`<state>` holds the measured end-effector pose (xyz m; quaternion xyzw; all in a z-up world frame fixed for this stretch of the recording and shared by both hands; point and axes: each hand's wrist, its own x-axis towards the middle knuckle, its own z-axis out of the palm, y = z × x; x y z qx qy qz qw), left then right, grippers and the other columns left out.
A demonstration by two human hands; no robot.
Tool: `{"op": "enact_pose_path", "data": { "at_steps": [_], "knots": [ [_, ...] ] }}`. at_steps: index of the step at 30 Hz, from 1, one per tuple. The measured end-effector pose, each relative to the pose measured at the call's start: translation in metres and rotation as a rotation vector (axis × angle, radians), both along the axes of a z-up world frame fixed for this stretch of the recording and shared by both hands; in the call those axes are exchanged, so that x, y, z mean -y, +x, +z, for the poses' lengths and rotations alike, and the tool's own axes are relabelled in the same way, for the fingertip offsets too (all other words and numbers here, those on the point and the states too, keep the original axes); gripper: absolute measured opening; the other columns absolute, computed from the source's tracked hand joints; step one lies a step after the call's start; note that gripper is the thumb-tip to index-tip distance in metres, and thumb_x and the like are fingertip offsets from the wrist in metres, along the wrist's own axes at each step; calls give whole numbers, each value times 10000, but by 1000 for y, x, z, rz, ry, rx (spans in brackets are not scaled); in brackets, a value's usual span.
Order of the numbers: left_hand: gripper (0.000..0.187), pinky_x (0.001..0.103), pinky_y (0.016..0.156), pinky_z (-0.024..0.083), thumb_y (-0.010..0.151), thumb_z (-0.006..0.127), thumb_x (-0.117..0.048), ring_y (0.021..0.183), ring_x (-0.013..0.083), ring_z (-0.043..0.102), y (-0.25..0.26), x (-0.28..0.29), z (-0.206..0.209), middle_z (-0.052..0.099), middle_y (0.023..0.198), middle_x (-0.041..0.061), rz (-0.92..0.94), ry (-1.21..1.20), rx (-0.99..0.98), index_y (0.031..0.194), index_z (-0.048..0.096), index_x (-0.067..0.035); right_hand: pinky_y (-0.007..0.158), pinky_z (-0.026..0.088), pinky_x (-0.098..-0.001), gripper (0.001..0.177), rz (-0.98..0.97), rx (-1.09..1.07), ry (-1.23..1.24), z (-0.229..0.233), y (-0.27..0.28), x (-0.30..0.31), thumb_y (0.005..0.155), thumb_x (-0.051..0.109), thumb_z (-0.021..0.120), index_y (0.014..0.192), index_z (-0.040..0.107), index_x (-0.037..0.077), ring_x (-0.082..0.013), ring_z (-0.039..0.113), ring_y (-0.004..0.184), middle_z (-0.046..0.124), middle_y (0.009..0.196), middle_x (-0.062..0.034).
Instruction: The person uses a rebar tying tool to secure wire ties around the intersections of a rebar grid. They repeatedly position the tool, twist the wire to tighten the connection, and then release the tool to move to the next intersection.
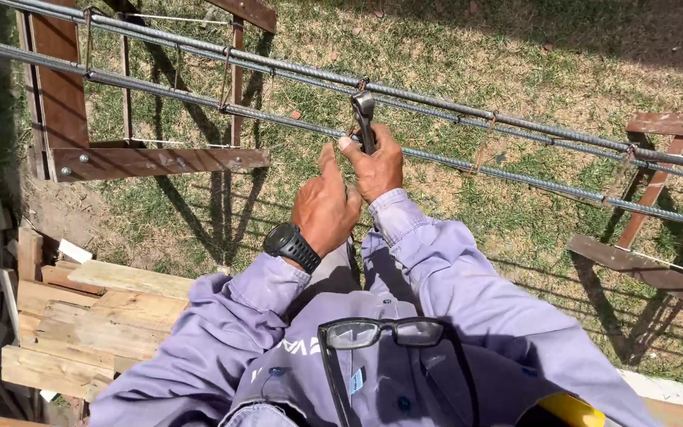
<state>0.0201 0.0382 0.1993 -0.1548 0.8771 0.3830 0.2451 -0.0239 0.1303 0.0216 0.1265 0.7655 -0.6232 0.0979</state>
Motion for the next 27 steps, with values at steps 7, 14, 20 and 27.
{"op": "enact_pose_path", "data": {
  "at_steps": [7,14,20,27],
  "knots": [
    [536,642,831,526,856,603,-282,995,495,688,-27,6,-23,687,982,285,-258,-184,141,1263,503,52,729,508,-362,309,-44,110,-58,0,-3,3,729,336,862,932,701,169,-233,640,759,673,770,-78],
    [222,292,281,448,901,595,-103,391,198,589,-49,56,-98,629,573,141,78,353,272,1062,632,45,726,609,-353,262,19,196,-133,49,-2,-5,834,293,794,995,669,128,-250,693,841,681,881,-102],
    [552,201,329,361,881,571,-85,383,75,399,-34,36,-10,437,495,4,418,624,388,1418,509,27,743,522,-374,320,41,233,-36,43,0,-5,774,410,811,991,691,207,-235,681,815,689,827,-36],
    [519,112,317,372,902,565,-76,365,-5,403,-10,53,-33,421,491,-53,564,1182,372,1405,461,-5,723,496,-327,289,-15,178,-18,6,-4,-2,752,352,838,962,709,202,-200,644,777,677,775,-29]
  ]
}}
